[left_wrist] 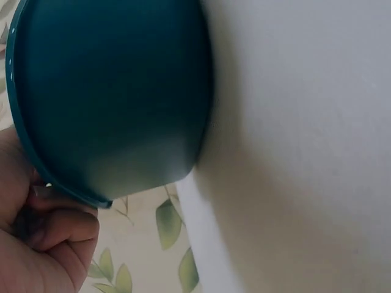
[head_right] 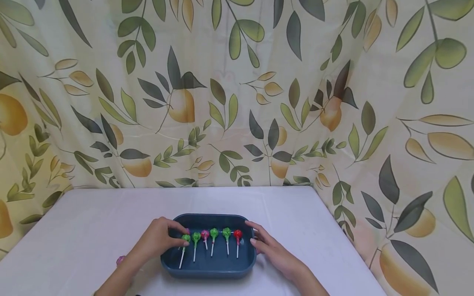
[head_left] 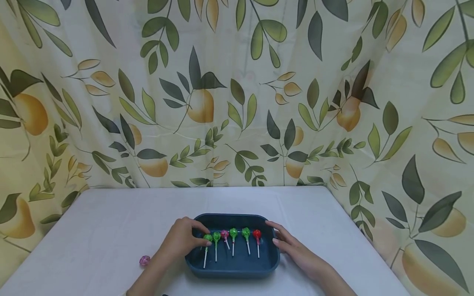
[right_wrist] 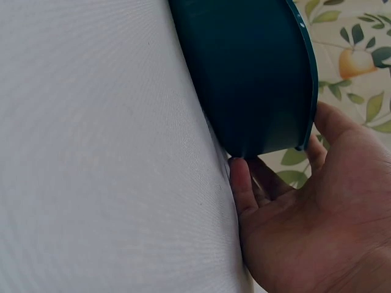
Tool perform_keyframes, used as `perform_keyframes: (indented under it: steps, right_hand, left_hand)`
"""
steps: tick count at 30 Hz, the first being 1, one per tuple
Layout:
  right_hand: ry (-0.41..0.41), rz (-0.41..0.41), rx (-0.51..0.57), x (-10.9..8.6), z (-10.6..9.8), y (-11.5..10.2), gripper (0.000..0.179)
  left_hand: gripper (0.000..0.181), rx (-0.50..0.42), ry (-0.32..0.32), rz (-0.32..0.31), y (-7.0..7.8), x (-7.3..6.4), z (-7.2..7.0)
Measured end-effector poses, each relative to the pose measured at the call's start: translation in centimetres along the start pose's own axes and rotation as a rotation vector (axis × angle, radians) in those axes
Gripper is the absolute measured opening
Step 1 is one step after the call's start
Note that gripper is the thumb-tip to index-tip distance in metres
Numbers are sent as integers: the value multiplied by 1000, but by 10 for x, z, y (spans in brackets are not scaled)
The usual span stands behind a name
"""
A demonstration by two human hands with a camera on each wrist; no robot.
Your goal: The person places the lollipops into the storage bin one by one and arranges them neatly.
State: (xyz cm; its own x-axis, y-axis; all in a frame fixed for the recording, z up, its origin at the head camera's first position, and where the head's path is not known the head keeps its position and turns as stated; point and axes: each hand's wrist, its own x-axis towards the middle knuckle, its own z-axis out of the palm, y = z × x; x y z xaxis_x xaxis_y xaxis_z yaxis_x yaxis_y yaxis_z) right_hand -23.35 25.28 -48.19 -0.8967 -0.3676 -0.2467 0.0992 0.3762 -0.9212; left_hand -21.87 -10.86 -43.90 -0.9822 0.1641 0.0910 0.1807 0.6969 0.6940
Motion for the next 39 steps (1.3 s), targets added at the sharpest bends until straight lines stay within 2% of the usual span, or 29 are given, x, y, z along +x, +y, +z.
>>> perform_keyframes:
  steps: [9,16,25,32,39]
  right_hand:
    - [-1,-4,4,0,-1,0,55]
    - [0,-2,17,-2,1,-1,57]
    - [5,1,22,-2,-1,-1,57]
    - [-11,-1,33,-2,-1,-1,56]
    - [-6,2,26,-1,0,-2,56]
  left_hand:
    - [19,134,30,-8,5,-1,12]
    - [20,149,60,4,0,-1,18]
    - [21,216,38,50,0,1,22]
    - [21,247,56,24,2,1,24]
    - [20,292,60,30,3,-1,25]
